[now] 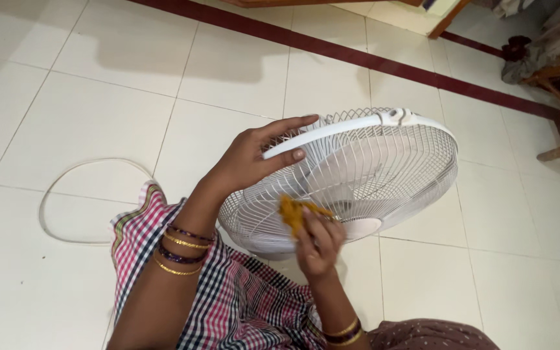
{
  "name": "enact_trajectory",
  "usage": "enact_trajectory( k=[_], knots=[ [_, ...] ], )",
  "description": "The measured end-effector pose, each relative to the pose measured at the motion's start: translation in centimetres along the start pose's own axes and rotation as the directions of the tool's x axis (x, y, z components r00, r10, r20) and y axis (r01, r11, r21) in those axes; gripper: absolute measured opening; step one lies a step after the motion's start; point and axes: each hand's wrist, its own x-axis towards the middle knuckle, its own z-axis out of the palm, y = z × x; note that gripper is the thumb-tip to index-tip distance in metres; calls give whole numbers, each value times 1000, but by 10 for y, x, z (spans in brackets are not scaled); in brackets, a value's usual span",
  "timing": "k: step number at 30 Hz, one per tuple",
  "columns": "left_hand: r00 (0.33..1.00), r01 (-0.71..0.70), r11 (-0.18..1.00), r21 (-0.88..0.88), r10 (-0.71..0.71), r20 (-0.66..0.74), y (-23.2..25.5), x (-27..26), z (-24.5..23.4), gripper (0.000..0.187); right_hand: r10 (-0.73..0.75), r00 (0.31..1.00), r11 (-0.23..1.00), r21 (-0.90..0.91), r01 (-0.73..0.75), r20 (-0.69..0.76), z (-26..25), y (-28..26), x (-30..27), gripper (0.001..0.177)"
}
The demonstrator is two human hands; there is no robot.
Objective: The person cleans a fan by removing the front grill with a screwdriver and wiping the interior components with a cloth.
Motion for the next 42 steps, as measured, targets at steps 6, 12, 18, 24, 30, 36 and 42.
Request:
enact_trajectory(
  k=[6, 12, 18, 24, 30, 36, 42],
  knots=[
    [997, -70, 997, -33, 71, 30, 11, -6, 3, 53, 157, 985, 979, -121, -164, -68, -33, 16, -51, 28],
    [998, -60, 997, -54, 61, 18, 5, -4, -1, 51, 141, 989, 989, -42, -144, -54, -5, 24, 86, 35],
    [981, -176, 977, -121, 184, 58, -2, -1, -6, 56, 130, 991, 982, -137, -127, 12, 9, 9, 97, 27],
    [997, 79, 995, -60, -77, 25, 3, -1, -9, 52, 165, 985, 980, -106, -169, -43, -28, 18, -47, 31],
    [1000, -20, 1000, 22, 20, 8, 15, -3, -3, 47, 315, 928, 933, -112, -341, -200, -38, 54, -2, 35],
    [953, -125, 797, 591, 262, -151, 52, 26, 28, 41, 297, 953, 951, -75, -301, -61, -33, 100, 124, 32],
    [938, -267, 731, 628, 346, -3, 73, 75, 78, 43, 372, 910, 914, -99, -394, -183, -23, 50, -15, 32]
  ],
)
